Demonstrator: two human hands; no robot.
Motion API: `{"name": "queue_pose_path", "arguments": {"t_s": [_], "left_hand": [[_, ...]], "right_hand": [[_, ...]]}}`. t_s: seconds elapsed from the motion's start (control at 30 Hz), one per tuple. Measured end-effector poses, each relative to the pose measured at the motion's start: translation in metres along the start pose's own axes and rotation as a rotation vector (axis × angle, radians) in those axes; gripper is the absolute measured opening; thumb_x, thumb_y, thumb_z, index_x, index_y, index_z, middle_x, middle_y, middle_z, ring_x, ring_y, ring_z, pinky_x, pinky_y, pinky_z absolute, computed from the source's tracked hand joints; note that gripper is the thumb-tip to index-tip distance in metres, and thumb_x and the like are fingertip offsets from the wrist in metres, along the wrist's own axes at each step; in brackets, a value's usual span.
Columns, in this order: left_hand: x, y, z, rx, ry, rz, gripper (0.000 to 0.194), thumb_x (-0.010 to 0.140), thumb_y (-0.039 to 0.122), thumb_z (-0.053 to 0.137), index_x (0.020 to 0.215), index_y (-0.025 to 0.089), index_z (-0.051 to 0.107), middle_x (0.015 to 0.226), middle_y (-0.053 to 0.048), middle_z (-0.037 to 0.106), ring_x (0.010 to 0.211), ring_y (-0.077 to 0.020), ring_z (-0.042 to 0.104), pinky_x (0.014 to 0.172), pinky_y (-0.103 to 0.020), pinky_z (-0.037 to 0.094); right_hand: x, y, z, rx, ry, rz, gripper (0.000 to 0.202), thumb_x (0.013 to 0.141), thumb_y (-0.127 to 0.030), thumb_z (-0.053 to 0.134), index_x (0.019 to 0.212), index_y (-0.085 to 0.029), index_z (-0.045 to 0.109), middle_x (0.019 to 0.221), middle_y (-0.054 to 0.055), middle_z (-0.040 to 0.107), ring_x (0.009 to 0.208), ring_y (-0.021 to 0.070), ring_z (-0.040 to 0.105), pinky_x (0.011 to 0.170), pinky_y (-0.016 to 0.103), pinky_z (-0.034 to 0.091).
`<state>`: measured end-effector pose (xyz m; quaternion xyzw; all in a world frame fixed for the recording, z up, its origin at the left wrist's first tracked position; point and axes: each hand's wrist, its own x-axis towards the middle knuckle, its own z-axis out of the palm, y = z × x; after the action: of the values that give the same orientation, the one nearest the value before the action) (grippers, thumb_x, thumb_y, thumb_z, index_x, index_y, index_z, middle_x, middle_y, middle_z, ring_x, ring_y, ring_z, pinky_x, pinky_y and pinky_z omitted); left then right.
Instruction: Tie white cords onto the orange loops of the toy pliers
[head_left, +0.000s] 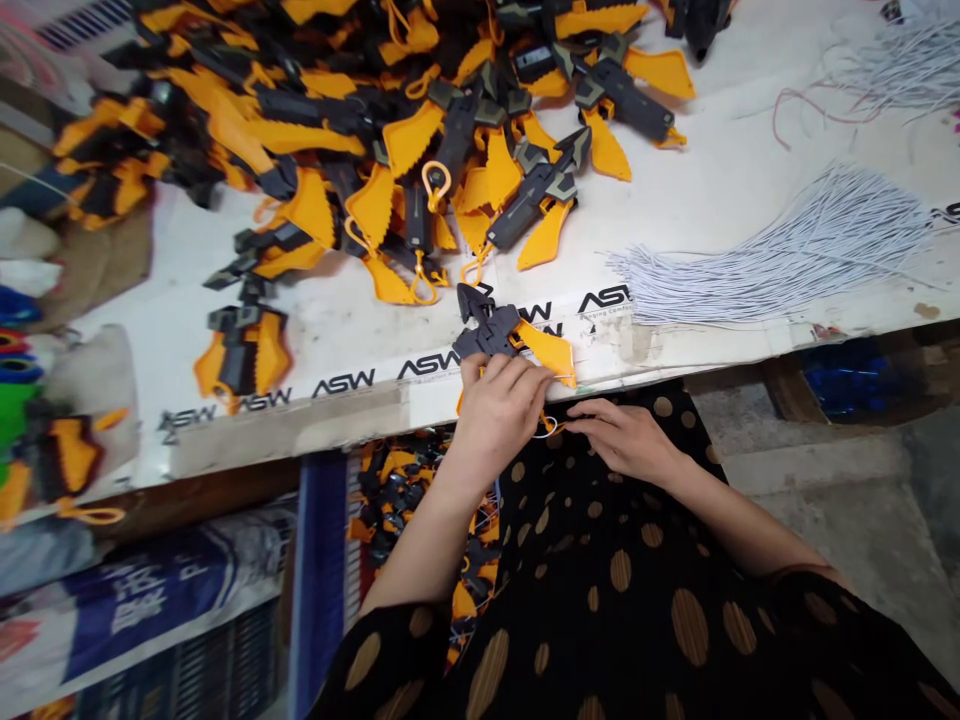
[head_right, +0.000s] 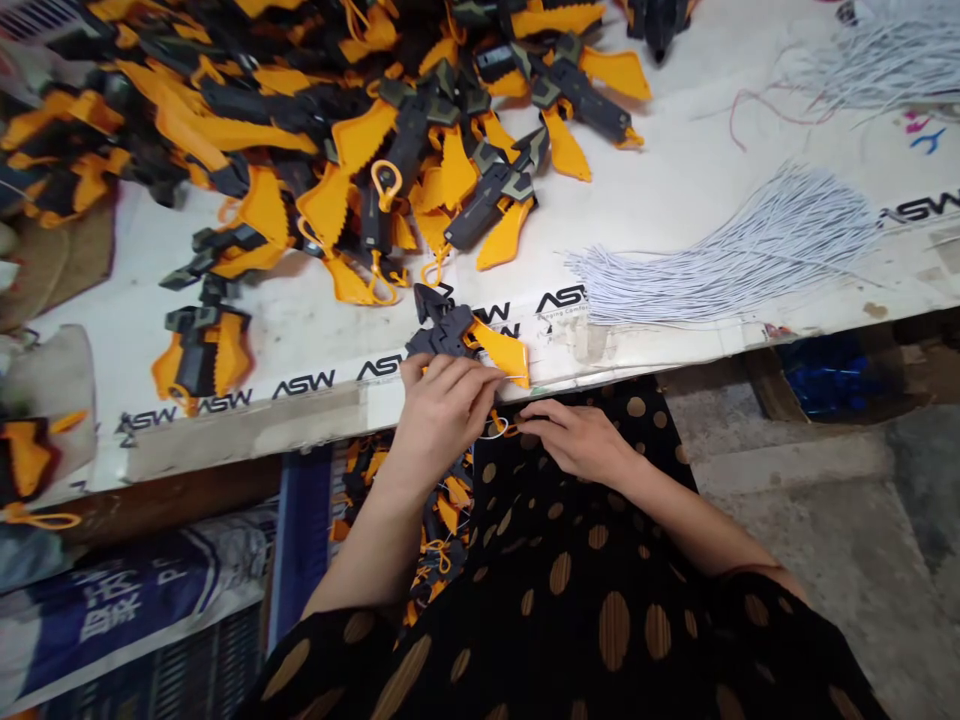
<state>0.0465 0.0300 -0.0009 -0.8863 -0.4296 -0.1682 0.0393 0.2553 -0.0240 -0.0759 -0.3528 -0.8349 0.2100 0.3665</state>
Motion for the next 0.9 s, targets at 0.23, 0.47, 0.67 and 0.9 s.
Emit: {"name": "queue_pose_path", "arguments": {"t_s": [0.23,0.47,0.67,0.9], "left_hand": [[0.005,-0.001,0.008,-0.069,0.027,-0.069,0.007,0.096,0.027,0.064,0.092,0.022,0.068,0.084,-0.001,0.073,0.083,-0.0209,0.059,0.087,-0.041,0.036],[0.009,0.004,0.009,-0.142,-0.076,-0.104,0.013,0.098,0.026,0.058,0.087,0.021,0.064,0.084,-0.003,0.071,0.084,-0.0225,0.058,0.088,-0.042,0.036],[0.011,0.004,0.012,-0.084,-0.074,-0.123,0.015,0.099,0.026,0.056,0.087,0.021,0.065,0.083,-0.005,0.07,0.085,-0.0242,0.056,0.089,-0.044,0.034],[0.013,0.005,0.01,-0.107,-0.065,-0.112,0.014,0.099,0.024,0.056,0.088,0.021,0.064,0.084,-0.003,0.07,0.087,-0.0229,0.057,0.09,-0.042,0.035]], "right_hand": [[0.009,0.003,-0.013,-0.008,0.089,0.034,0.033,0.096,-0.009,0.05,0.122,-0.023,0.066,0.122,0.005,0.07,0.094,0.0133,0.072,0.08,0.024,0.058],[0.027,0.0,-0.019,-0.072,0.102,0.409,0.029,0.102,-0.02,0.048,0.122,-0.024,0.067,0.126,0.007,0.07,0.108,0.0184,0.07,0.085,0.028,0.06],[0.036,-0.002,-0.015,-0.115,0.096,0.476,0.029,0.102,-0.023,0.049,0.125,-0.023,0.066,0.126,0.007,0.07,0.107,0.0202,0.07,0.08,0.029,0.06],[0.036,-0.003,-0.015,-0.139,0.087,0.47,0.029,0.102,-0.022,0.049,0.126,-0.024,0.065,0.127,0.005,0.069,0.106,0.0184,0.07,0.074,0.025,0.057]]}}
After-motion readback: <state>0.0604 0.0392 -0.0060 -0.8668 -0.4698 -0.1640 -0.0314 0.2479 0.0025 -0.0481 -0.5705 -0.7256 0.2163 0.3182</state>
